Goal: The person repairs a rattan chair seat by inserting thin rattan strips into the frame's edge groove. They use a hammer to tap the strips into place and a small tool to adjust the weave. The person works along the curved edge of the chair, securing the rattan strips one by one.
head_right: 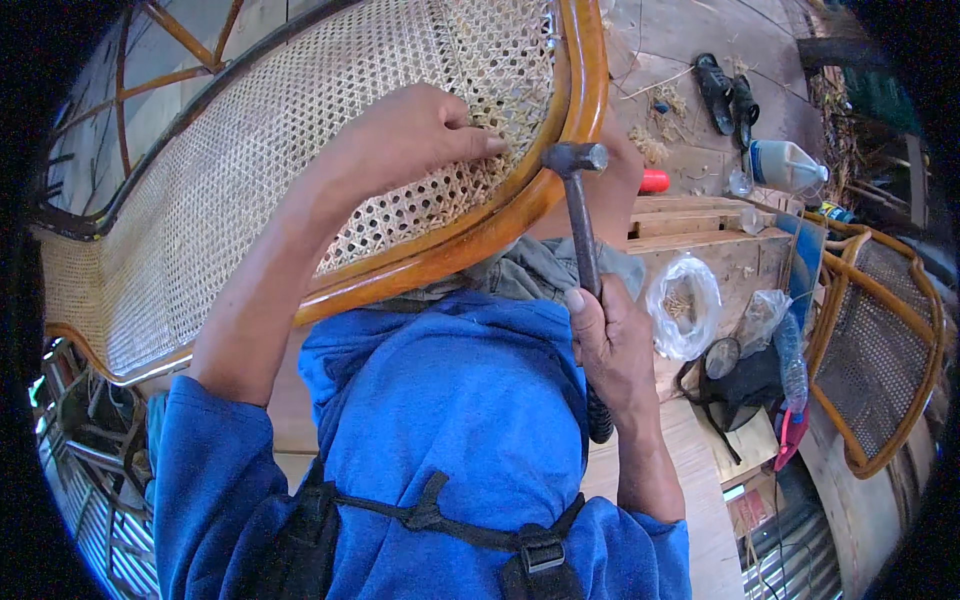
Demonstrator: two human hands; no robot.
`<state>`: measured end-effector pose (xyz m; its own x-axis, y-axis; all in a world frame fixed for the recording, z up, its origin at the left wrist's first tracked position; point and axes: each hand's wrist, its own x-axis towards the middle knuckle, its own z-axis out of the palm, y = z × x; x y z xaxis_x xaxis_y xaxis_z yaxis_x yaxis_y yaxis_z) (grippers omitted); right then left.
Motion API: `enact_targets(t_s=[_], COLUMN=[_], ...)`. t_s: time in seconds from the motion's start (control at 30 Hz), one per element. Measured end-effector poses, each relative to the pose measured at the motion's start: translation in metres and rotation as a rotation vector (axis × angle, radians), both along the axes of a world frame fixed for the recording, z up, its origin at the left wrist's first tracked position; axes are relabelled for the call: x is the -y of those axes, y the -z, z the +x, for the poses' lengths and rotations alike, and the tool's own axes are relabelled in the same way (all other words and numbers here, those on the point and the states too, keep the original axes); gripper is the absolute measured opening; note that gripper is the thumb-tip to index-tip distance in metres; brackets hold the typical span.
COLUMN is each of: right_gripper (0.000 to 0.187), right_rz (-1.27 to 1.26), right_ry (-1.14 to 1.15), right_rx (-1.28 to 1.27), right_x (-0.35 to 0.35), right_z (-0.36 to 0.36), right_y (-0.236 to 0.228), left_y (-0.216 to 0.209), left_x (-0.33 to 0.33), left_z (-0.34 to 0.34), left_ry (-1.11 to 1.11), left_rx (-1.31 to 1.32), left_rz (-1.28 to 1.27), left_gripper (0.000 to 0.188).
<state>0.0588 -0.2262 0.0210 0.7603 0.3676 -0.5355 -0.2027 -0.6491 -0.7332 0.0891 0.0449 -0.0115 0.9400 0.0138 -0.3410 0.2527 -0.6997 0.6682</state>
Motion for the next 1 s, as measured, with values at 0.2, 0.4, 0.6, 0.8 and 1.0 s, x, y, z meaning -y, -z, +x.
enact_targets(t_s=[0.2, 0.4, 0.6, 0.8, 1.0], right_gripper=[0.033, 0.031, 0.029, 0.030, 0.030], right_rz=[-0.013, 0.081, 0.124, 0.062, 0.036], right_ry=[-0.143, 0.022, 0.063, -0.035, -0.087], right_rx=[0.177, 0.022, 0.017, 0.136, 0.142], right_x=[0.009, 0.002, 0.004, 0.012, 0.010], right_z=[0.000, 0.002, -0.004, -0.005, -0.008], right_y=[0.012, 0.002, 0.009, 0.019, 0.018], left_y=[0.000, -0.001, -0.005, -0.013, -0.011], left_x=[-0.003, -0.011, -0.015, -0.013, -0.011], left_z=[0.006, 0.003, 0.012, 0.019, 0.012], left_ry=[0.066, 0.070, 0.125, 0.195, 0.187], left_rx=[-0.127, -0.096, -0.183, -0.245, -0.178], left_rz=[-0.054, -0.177, -0.181, -0.156, -0.105], left_gripper=[0.046, 0.037, 0.033, 0.035, 0.035])
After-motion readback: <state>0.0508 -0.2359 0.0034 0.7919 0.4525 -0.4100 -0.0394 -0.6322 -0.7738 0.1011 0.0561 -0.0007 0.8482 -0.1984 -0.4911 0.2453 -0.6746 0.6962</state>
